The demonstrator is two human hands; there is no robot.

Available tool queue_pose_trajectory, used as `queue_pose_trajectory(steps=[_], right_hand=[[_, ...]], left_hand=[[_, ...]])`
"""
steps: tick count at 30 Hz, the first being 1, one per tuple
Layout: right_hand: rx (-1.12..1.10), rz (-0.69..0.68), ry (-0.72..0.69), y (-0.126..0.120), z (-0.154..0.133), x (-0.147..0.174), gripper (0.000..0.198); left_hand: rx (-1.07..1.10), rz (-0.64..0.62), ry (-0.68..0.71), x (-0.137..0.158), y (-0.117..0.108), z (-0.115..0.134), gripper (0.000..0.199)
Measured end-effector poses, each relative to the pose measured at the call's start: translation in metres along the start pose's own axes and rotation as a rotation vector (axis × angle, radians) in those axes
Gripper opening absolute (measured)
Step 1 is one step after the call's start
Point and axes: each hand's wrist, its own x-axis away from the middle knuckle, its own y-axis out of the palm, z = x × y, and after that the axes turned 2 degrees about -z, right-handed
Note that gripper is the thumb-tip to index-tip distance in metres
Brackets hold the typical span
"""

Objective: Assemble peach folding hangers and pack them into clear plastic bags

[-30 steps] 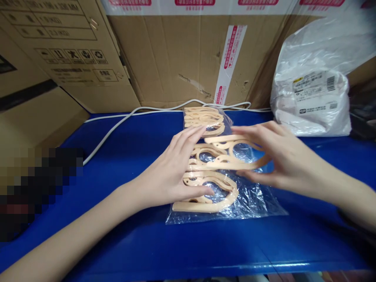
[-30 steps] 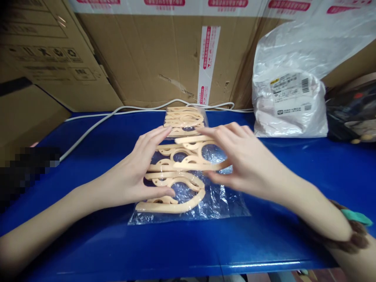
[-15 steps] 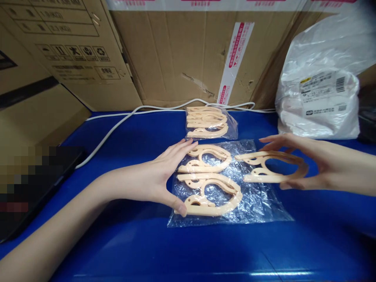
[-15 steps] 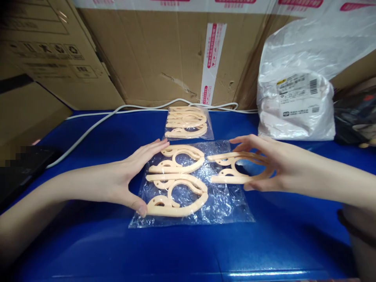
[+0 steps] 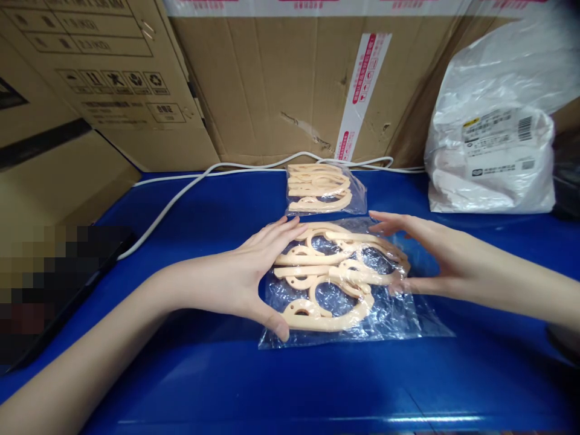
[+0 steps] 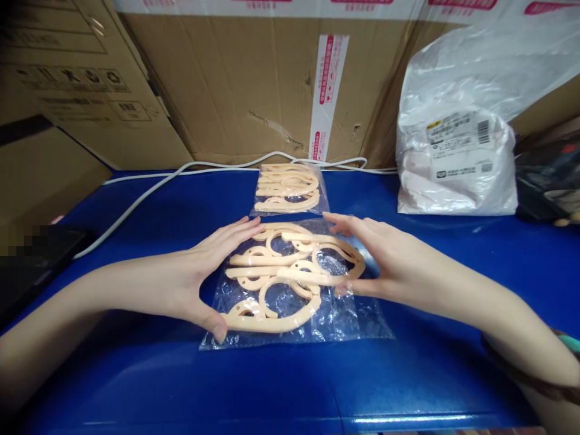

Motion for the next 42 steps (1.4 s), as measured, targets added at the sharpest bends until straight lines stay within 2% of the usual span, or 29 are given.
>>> queue_pose_trajectory(steps=[2, 7, 14, 21, 28, 34, 42], right_hand=[[-0.021, -0.022, 0.013, -0.003, 0.008, 0.002, 0.087], [-0.08, -0.079, 0.04, -0.001, 0.008, -0.001, 0.08], [-0.206, 0.011, 0.003, 0.006, -0.002, -0.007, 0.079], [-0.251, 0.013, -0.019, 0.005, 0.0, -0.007, 0.078], [-0.295, 0.021, -0.045, 0.01, -0.003, -0.01, 0.075], [-0.416, 0.05, 0.039, 0.004, 0.008, -0.009, 0.069], [-0.474, 0.106, 0.019, 0.023, -0.01, -0.019, 0.063]], left_hand=[[-0.004, 0.014, -0.008, -0.001, 0.001, 0.002, 0.121], [-0.005, 0.084, -0.044, -0.005, 0.008, 0.004, 0.105], [-0.009, 0.129, -0.047, -0.008, 0.012, 0.003, 0.102], [-0.041, 0.253, 0.089, -0.014, 0.012, 0.008, 0.071], [-0.05, 0.267, 0.082, -0.017, 0.019, 0.005, 0.071], [-0.072, 0.264, 0.095, -0.018, 0.017, 0.007, 0.069], [-0.055, 0.285, 0.113, -0.017, 0.018, 0.01, 0.064]])
